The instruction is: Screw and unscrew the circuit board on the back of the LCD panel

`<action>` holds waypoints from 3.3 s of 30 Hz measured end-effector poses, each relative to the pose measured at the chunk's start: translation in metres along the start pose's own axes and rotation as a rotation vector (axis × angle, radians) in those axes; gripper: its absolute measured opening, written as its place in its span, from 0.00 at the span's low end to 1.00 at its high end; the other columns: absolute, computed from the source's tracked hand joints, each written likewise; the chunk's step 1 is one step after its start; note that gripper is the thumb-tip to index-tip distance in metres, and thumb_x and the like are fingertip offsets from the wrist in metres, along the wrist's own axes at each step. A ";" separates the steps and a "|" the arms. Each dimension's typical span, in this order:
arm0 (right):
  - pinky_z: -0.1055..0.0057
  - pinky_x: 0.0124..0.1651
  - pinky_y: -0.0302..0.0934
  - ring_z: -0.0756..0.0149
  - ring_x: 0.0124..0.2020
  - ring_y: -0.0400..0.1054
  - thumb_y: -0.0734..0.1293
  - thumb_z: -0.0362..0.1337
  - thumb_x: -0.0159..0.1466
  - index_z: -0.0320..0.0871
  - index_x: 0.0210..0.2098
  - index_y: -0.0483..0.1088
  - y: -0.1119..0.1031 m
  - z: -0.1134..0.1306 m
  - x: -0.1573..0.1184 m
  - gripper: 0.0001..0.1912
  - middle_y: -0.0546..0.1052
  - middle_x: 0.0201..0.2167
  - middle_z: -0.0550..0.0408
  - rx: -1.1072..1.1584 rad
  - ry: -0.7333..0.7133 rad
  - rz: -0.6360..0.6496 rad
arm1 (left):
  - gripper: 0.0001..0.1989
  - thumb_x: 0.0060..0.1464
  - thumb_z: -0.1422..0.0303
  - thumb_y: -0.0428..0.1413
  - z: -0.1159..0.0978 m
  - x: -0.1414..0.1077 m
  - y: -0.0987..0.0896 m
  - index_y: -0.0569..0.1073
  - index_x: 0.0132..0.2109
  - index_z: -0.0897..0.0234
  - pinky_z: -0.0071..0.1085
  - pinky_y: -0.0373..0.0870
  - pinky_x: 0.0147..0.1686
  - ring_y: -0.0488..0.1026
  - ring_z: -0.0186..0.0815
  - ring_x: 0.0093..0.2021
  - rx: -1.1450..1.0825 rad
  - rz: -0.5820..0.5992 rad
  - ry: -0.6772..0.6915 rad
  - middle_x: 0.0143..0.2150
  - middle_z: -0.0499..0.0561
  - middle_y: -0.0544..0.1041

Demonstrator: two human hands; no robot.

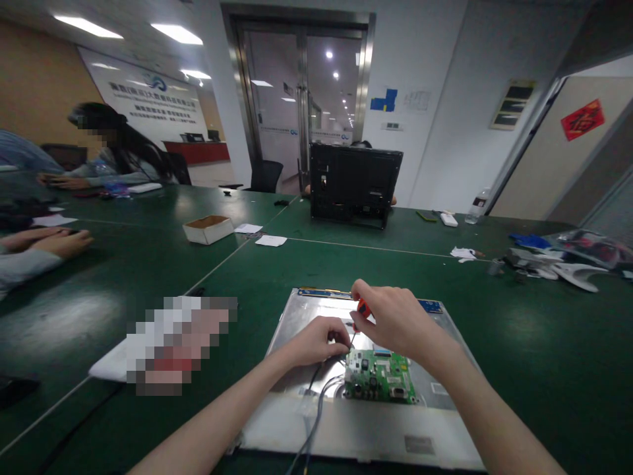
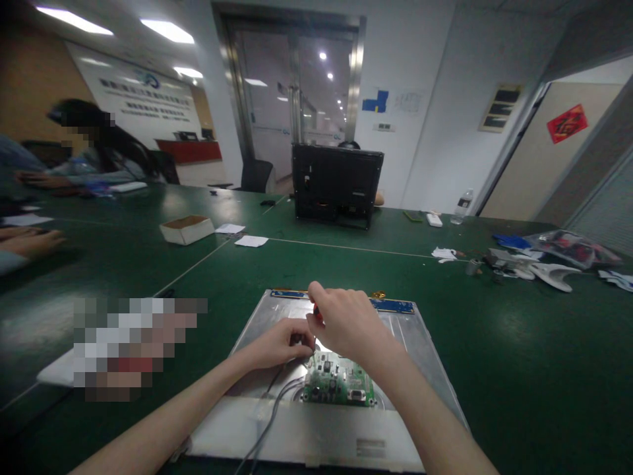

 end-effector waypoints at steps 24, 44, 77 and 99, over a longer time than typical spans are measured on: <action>0.72 0.25 0.41 0.66 0.26 0.66 0.64 0.40 0.61 0.45 0.38 0.63 -0.003 0.002 -0.002 0.08 0.75 0.28 0.58 0.025 -0.026 -0.033 | 0.03 0.46 0.77 0.58 -0.005 -0.002 -0.001 0.75 0.31 0.67 0.26 0.66 0.34 0.71 0.33 0.32 0.000 -0.019 0.008 0.29 0.47 0.76; 0.72 0.25 0.41 0.65 0.26 0.67 0.62 0.45 0.64 0.46 0.39 0.65 -0.002 0.000 0.001 0.09 0.76 0.28 0.56 -0.049 -0.006 -0.013 | 0.04 0.45 0.78 0.59 -0.006 -0.002 -0.002 0.75 0.31 0.67 0.26 0.65 0.34 0.71 0.33 0.33 -0.017 -0.020 0.025 0.30 0.47 0.76; 0.71 0.25 0.40 0.69 0.26 0.65 0.63 0.35 0.59 0.44 0.40 0.64 -0.003 0.006 0.000 0.08 0.76 0.29 0.57 0.001 -0.046 -0.056 | 0.05 0.46 0.78 0.57 -0.009 -0.002 -0.003 0.75 0.32 0.67 0.27 0.66 0.35 0.71 0.34 0.32 0.020 -0.009 0.037 0.30 0.47 0.76; 0.71 0.25 0.41 0.69 0.27 0.66 0.62 0.33 0.59 0.44 0.38 0.62 -0.002 0.005 0.000 0.07 0.75 0.31 0.58 0.065 -0.083 -0.056 | 0.04 0.47 0.78 0.57 -0.011 -0.002 -0.002 0.75 0.32 0.67 0.26 0.64 0.32 0.69 0.33 0.30 0.017 -0.027 0.062 0.29 0.47 0.75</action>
Point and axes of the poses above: each hand's wrist, its own x-axis towards the middle knuckle, its own y-axis out of the palm, z = x × y, the point moved 5 cm from there along x, towards the middle knuckle
